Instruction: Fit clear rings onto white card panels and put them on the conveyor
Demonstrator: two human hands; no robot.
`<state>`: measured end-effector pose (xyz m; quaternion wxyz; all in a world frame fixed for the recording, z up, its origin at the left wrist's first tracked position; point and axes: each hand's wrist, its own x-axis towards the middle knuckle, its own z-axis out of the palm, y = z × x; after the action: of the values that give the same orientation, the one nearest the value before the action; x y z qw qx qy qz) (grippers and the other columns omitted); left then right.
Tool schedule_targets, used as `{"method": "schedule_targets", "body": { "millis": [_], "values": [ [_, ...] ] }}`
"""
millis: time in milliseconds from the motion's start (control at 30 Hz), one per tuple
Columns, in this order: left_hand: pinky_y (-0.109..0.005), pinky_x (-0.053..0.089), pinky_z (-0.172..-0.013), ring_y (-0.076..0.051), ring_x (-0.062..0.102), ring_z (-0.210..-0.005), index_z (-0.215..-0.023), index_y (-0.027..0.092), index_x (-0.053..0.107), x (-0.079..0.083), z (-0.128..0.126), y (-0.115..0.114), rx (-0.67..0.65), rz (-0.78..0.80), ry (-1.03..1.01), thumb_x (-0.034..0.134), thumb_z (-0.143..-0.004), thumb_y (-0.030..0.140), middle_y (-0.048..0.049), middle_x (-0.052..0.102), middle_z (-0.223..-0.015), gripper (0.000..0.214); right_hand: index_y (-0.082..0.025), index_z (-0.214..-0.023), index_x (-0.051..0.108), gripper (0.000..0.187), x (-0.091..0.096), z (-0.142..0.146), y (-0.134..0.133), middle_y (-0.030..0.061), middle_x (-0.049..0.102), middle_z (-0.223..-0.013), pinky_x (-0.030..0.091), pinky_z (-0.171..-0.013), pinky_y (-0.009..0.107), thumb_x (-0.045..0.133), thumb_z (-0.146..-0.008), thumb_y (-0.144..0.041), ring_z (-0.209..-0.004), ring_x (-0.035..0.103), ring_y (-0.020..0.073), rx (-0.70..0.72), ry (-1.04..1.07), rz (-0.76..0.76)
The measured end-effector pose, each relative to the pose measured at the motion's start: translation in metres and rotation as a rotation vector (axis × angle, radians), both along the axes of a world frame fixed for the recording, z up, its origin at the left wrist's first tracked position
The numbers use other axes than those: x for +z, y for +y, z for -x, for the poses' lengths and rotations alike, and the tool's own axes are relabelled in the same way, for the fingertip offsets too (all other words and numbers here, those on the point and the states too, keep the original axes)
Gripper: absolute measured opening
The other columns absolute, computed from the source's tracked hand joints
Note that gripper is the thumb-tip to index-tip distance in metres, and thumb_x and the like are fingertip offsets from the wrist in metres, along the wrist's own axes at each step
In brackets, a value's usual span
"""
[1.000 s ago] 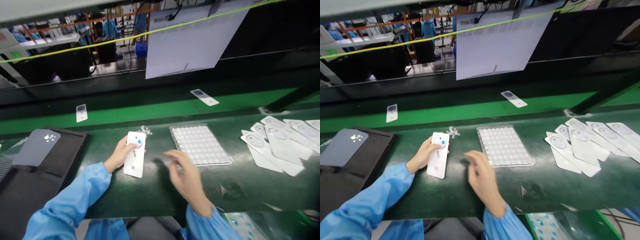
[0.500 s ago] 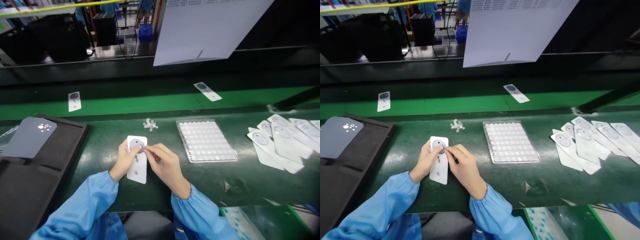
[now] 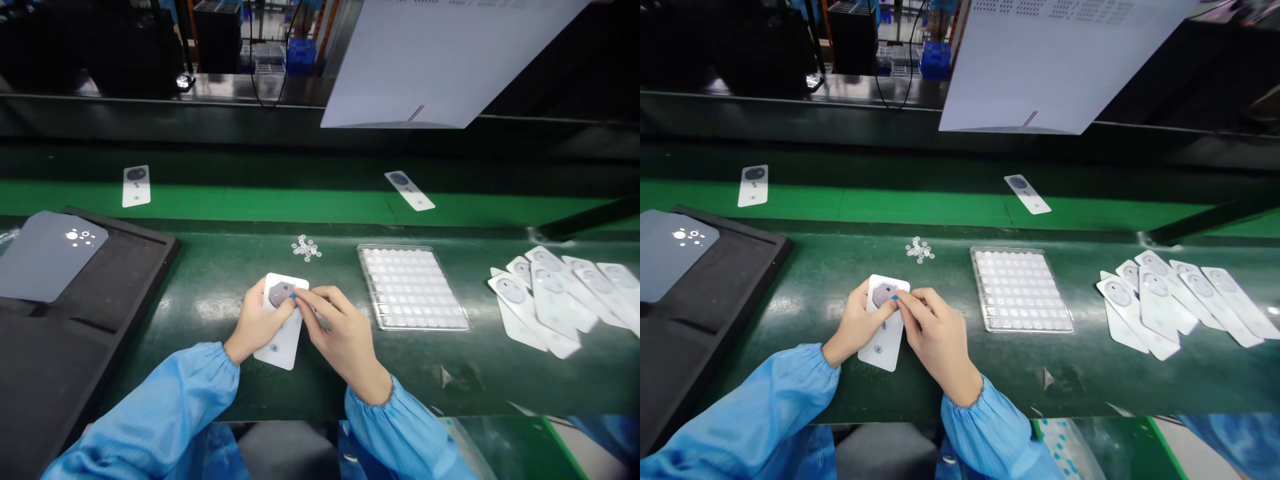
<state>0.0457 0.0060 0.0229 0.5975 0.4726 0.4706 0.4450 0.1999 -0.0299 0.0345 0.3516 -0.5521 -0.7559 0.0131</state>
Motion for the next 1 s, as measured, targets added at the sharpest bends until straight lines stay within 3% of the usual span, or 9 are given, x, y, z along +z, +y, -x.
{"method": "schedule_targets", "body": {
  "millis": [267,467,567,733,867,933,1000],
  "values": [
    [-0.025,0.049,-0.071,-0.017,0.064,-0.079,-0.098,0.018,0.069,-0.007,0.000,-0.004,-0.030,-0.084,0.077,0.071,-0.083,0.024,-0.0026,0.072,-0.088,0.016,-0.023,-0.105,0.074,0.021,-0.001,-0.002,0.004,0.0041,0.076,-0.095,0.052,-0.067,0.028,0.054,-0.104,-0.019,-0.078,0.071,0.0163,-0.005,-0.169,-0.092],
    [-0.025,0.049,-0.070,-0.016,0.063,-0.075,-0.098,0.017,0.071,-0.009,0.002,-0.004,-0.064,-0.073,0.096,0.069,-0.081,0.017,-0.0019,0.072,-0.085,0.017,-0.019,-0.102,0.069,0.020,-0.012,-0.001,0.009,0.0073,0.071,-0.096,0.045,-0.058,0.028,0.049,-0.106,-0.021,-0.070,0.066,0.0161,-0.065,-0.197,-0.016],
    [-0.025,0.050,-0.069,-0.016,0.064,-0.075,-0.100,0.017,0.071,-0.009,0.001,-0.003,-0.075,-0.058,0.082,0.069,-0.081,0.018,-0.0024,0.073,-0.087,0.019,-0.020,-0.101,0.064,0.021,-0.016,0.000,0.010,0.0082,0.067,-0.099,0.046,-0.059,0.027,0.044,-0.106,-0.024,-0.077,0.066,0.0177,-0.050,-0.054,0.110],
    [-0.024,0.050,-0.061,-0.016,0.066,-0.070,-0.102,0.016,0.072,-0.007,0.001,0.000,-0.050,0.042,0.006,0.072,-0.079,0.023,-0.0043,0.075,-0.087,0.024,-0.022,-0.094,0.058,0.021,-0.008,-0.001,0.018,0.0042,0.060,-0.087,0.049,-0.064,0.029,0.047,-0.105,-0.035,-0.075,0.059,0.0176,0.049,0.476,0.320],
    [-0.023,0.049,-0.052,-0.017,0.067,-0.062,-0.098,0.015,0.070,-0.004,0.003,0.002,-0.049,0.148,-0.076,0.078,-0.074,0.029,-0.0045,0.075,-0.079,0.029,-0.022,-0.089,0.060,0.027,0.009,-0.039,0.000,-0.0010,0.050,-0.068,0.043,-0.055,0.028,0.060,-0.098,-0.047,-0.061,0.049,0.0155,-0.001,0.812,0.456],
    [-0.024,0.050,-0.051,-0.017,0.067,-0.060,-0.097,0.014,0.069,-0.003,0.004,0.003,-0.044,0.187,-0.094,0.081,-0.072,0.032,-0.0056,0.076,-0.080,0.033,-0.022,-0.079,0.061,0.032,0.013,-0.080,-0.031,-0.0001,0.048,-0.067,0.042,-0.054,0.030,0.069,-0.090,-0.051,-0.060,0.048,0.0166,-0.149,0.903,0.408],
    [-0.024,0.050,-0.049,-0.017,0.067,-0.058,-0.098,0.015,0.068,-0.002,0.006,0.003,-0.051,0.212,-0.104,0.083,-0.070,0.035,-0.0057,0.076,-0.080,0.037,-0.025,-0.073,0.061,0.035,0.006,-0.131,-0.075,0.0019,0.050,-0.068,0.042,-0.052,0.033,0.074,-0.082,-0.055,-0.060,0.049,0.0185,-0.384,0.943,0.358]
  ]
}}
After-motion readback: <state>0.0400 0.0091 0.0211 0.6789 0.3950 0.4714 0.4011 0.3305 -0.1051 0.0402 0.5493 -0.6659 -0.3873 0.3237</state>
